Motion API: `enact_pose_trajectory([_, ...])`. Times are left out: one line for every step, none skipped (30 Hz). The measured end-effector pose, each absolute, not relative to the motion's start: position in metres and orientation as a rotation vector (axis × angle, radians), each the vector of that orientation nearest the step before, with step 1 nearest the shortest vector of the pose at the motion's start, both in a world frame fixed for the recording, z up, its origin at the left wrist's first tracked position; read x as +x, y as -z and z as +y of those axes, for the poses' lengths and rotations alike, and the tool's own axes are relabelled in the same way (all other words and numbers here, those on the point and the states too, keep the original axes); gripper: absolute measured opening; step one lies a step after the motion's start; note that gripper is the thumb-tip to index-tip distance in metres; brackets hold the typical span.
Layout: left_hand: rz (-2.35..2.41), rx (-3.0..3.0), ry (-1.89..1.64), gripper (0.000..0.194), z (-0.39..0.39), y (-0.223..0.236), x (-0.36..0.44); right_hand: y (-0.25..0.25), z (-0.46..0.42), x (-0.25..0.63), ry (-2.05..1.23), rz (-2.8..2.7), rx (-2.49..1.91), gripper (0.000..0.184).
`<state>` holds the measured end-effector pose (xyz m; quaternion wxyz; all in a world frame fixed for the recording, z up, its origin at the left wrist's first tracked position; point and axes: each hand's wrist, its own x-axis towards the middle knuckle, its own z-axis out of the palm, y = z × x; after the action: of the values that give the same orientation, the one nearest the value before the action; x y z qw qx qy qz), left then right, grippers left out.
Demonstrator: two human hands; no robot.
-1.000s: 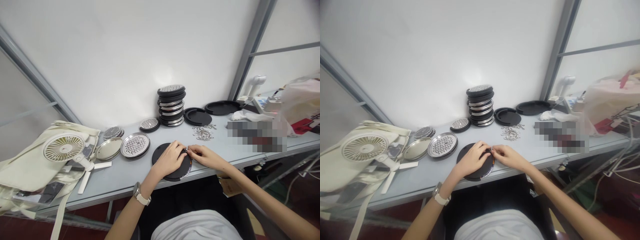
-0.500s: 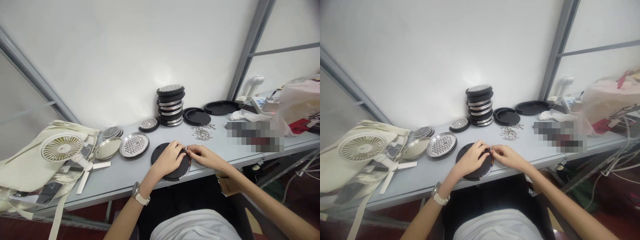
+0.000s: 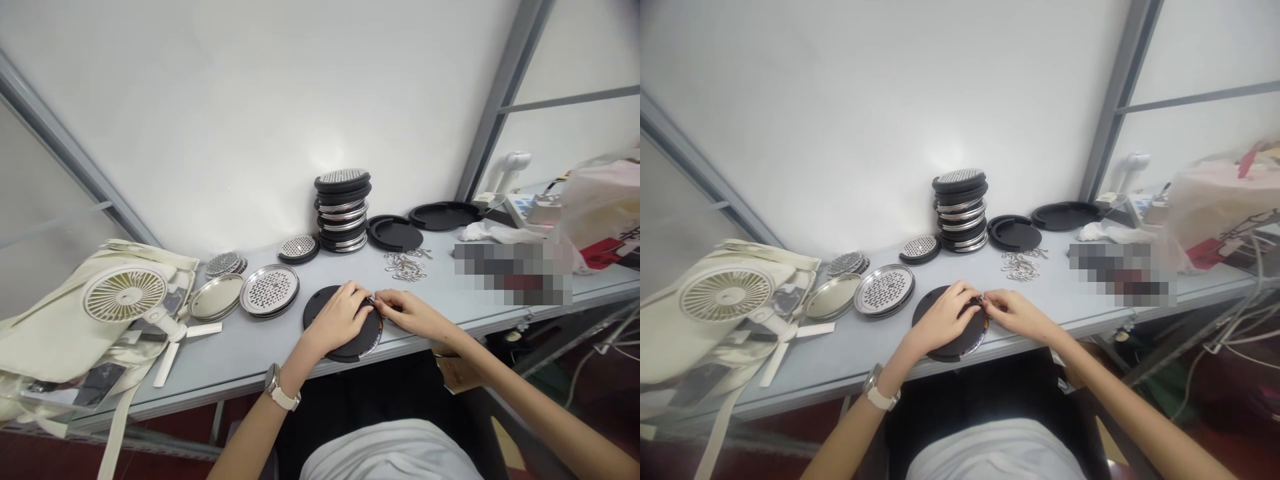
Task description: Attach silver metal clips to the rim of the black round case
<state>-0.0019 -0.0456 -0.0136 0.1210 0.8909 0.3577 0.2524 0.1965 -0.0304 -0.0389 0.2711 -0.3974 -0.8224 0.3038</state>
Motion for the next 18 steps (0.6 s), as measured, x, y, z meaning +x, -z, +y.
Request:
enact_pose_trajectory([1.044,2.603,-0.737,0.020,-0.0455,0.0137,-0.0020,0.0391,-0.0303,0.1966,-0.817,-2.213,-1.069,0.039])
enact_pose_trajectory([1.040,2.605,-0.737,0.020,-0.0453,0.0138,-0.0021,0.0394,-0.0303,0.1966,-0.814,-2.210,-1.070,0.039])
enact_pose_trajectory([1.037,2.606,-0.738,0.020,-0.0451,0.0141,-0.0022,0.0397,-0.0302,0.1967,-0.809,-2.208,-1.071,0.039])
enact_pose_trajectory([1.035,2.608,-0.740,0.020,-0.0448,0.0144,-0.0022,0.0400,-0.0301,0.1967,-0.803,-2.206,-1.071,0.039])
enact_pose_trajectory([1.035,2.609,-0.742,0.020,-0.0446,0.0147,-0.0023,0.0403,-0.0300,0.1968,-0.799,-2.208,-1.070,0.039])
enact_pose_trajectory([1.036,2.611,-0.742,0.019,-0.0444,0.0149,-0.0023,0.0407,-0.0298,0.1968,-0.797,-2.211,-1.069,0.039])
enact_pose_trajectory([1.038,2.613,-0.740,0.019,-0.0443,0.0151,-0.0023,0.0411,-0.0295,0.1969,-0.798,-2.215,-1.068,0.039])
enact_pose_trajectory([1.039,2.614,-0.737,0.019,-0.0442,0.0151,-0.0023,0.0414,-0.0293,0.1970,-0.798,-2.218,-1.068,0.039])
enact_pose_trajectory([1.040,2.615,-0.735,0.019,-0.0443,0.0151,-0.0022,0.0418,-0.0290,0.1971,-0.797,-2.221,-1.068,0.039])
enact_pose_trajectory([1.041,2.616,-0.735,0.019,-0.0444,0.0149,-0.0022,0.0421,-0.0288,0.1972,-0.794,-2.222,-1.068,0.039])
enact_pose_trajectory([1.042,2.616,-0.735,0.019,-0.0446,0.0147,-0.0021,0.0423,-0.0287,0.1973,-0.793,-2.222,-1.070,0.039])
enact_pose_trajectory([1.042,2.617,-0.735,0.019,-0.0448,0.0145,-0.0021,0.0423,-0.0287,0.1974,-0.793,-2.220,-1.071,0.039])
enact_pose_trajectory([1.042,2.619,-0.734,0.019,-0.0450,0.0143,-0.0021,0.0423,-0.0287,0.1975,-0.795,-2.218,-1.070,0.039])
enact_pose_trajectory([1.044,2.621,-0.733,0.019,-0.0452,0.0141,-0.0022,0.0421,-0.0288,0.1975,-0.800,-2.216,-1.069,0.039])
enact_pose_trajectory([1.045,2.623,-0.731,0.018,-0.0453,0.0139,-0.0022,0.0418,-0.0290,0.1975,-0.809,-2.214,-1.066,0.038])
enact_pose_trajectory([1.045,2.624,-0.729,0.018,-0.0454,0.0138,-0.0023,0.0415,-0.0292,0.1975,-0.816,-2.213,-1.062,0.038])
enact_pose_trajectory([1.047,2.625,-0.727,0.018,-0.0455,0.0138,-0.0023,0.0411,-0.0294,0.1976,-0.820,-2.213,-1.059,0.037])
enact_pose_trajectory([1.048,2.624,-0.726,0.017,-0.0455,0.0138,-0.0023,0.0407,-0.0296,0.1976,-0.820,-2.215,-1.058,0.036])
